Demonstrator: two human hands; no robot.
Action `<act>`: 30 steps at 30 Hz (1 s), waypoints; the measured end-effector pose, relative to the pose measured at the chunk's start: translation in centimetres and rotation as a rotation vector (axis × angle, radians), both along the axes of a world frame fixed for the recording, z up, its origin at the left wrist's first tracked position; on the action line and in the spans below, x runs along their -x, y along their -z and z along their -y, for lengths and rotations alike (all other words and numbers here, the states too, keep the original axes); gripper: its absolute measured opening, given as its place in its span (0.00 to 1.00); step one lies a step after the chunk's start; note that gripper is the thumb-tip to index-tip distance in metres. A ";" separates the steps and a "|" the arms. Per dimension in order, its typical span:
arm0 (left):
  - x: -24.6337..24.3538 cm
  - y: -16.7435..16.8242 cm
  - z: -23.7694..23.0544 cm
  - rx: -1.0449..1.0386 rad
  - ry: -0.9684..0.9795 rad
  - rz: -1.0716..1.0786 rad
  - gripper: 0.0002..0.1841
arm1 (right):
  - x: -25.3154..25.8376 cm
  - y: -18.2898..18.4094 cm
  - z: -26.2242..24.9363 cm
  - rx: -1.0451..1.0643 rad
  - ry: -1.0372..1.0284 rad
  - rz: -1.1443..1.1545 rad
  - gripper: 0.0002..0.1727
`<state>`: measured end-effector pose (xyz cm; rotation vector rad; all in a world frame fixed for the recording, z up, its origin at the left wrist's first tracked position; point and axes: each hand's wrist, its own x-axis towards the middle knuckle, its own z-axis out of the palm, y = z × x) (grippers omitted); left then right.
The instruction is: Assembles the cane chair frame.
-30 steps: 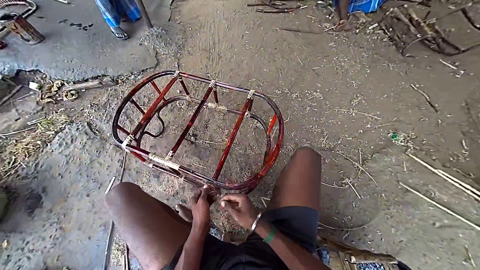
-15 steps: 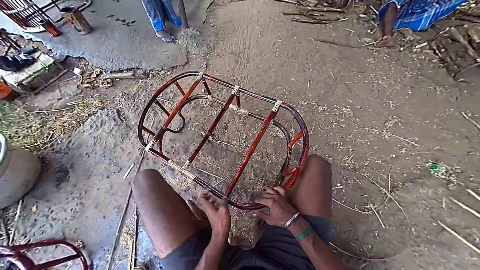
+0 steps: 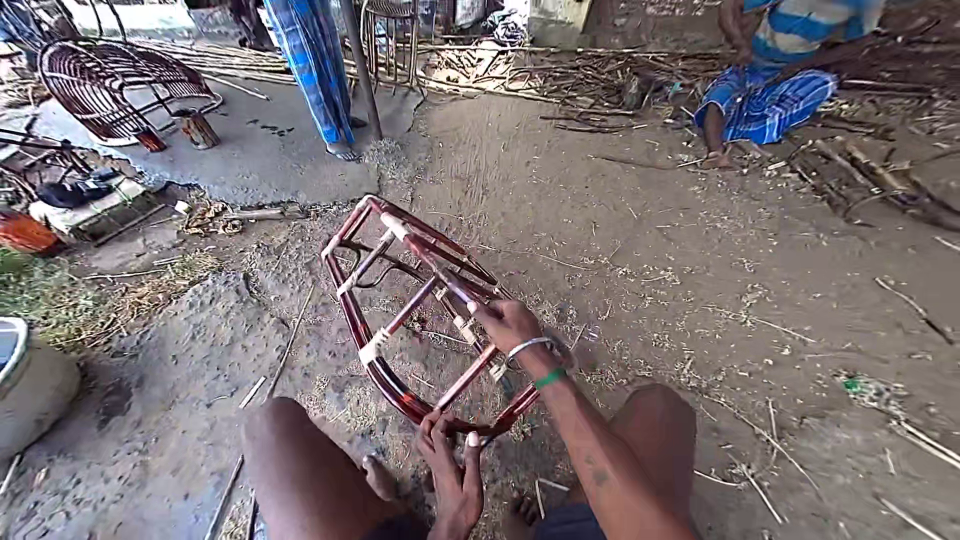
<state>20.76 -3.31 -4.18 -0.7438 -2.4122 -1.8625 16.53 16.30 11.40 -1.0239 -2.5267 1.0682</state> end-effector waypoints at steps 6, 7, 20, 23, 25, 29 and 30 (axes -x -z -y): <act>5.8 -3.8 1.6 -0.074 0.003 0.018 0.39 | 1.1 7.2 6.4 0.447 0.002 -0.373 0.26; 6.9 -4.3 1.8 -0.063 -0.029 0.032 0.38 | 0.6 8.8 8.0 0.527 -0.055 -0.382 0.29; 13.9 -9.0 -0.4 0.944 0.203 0.094 0.43 | -5.4 12.6 14.3 0.475 -0.755 0.075 0.25; 14.3 -7.8 -0.2 1.128 0.112 -0.008 0.42 | -12.1 12.0 10.2 0.470 -0.507 -0.088 0.20; 13.8 -7.2 1.6 1.038 0.080 -0.038 0.36 | -17.4 11.9 7.0 0.356 -0.238 -0.255 0.17; 13.8 -7.7 5.3 0.766 0.143 -0.174 0.33 | -28.0 9.0 3.3 0.107 0.297 -0.346 0.12; 14.5 -8.0 6.0 0.704 0.182 -0.181 0.34 | -30.4 7.7 3.3 0.090 0.416 -0.340 0.11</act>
